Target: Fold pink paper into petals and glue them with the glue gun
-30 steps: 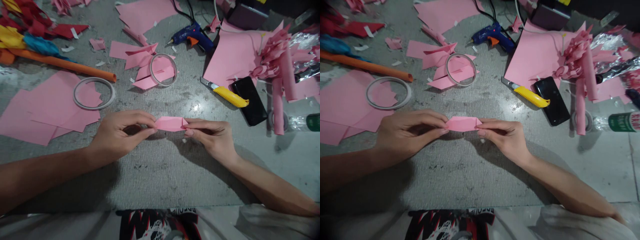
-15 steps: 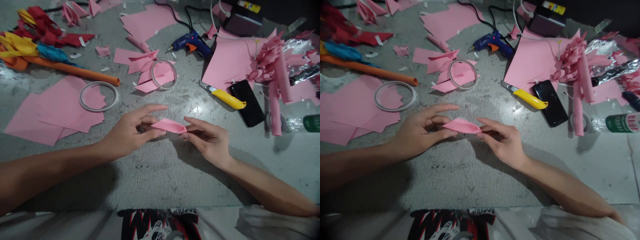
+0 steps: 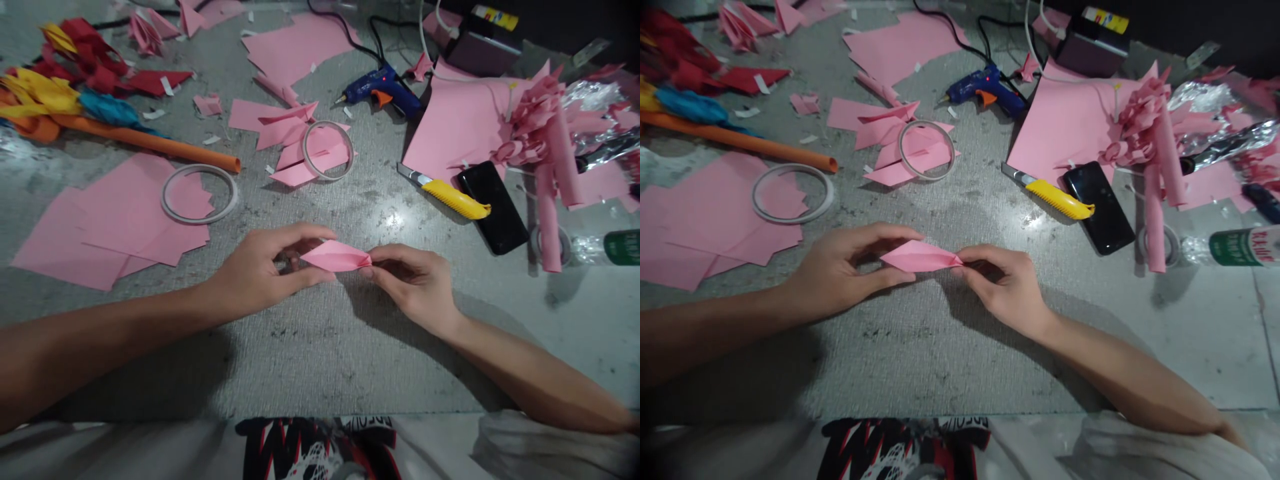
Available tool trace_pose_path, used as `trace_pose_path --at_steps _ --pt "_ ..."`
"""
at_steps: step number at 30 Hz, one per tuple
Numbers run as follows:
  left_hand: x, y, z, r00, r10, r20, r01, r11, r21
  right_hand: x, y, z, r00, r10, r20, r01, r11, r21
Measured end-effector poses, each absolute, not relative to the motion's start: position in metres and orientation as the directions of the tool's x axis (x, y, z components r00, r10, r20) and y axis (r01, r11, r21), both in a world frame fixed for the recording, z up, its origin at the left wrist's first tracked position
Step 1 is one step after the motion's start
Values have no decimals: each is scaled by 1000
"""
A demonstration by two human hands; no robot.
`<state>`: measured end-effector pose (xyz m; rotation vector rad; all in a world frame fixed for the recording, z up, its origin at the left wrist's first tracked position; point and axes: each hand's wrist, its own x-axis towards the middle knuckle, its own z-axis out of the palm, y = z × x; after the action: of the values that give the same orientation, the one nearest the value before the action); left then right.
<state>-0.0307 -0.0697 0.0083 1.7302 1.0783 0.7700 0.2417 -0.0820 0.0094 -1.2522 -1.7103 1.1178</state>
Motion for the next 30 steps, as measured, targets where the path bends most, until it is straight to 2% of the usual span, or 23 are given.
trace_pose_path --at_steps 4,9,15,22,30 --pt "-32 -73 6 394 910 129 286 -255 923 243 -82 10 -260 964 55 336 144 -931" --pt "-32 -70 10 437 894 96 353 -269 896 244 -82 9 -268 962 59 339 152 -928" --pt "-31 -71 9 266 962 56 345 -149 927 245 -84 8 -239 969 57 355 142 -924" --pt "-31 -69 10 331 941 66 351 -188 918 245 -83 9 -250 967 56 351 145 -925" --pt "-29 -66 14 501 853 144 380 -367 849 245 -82 12 -287 955 67 371 176 -912"
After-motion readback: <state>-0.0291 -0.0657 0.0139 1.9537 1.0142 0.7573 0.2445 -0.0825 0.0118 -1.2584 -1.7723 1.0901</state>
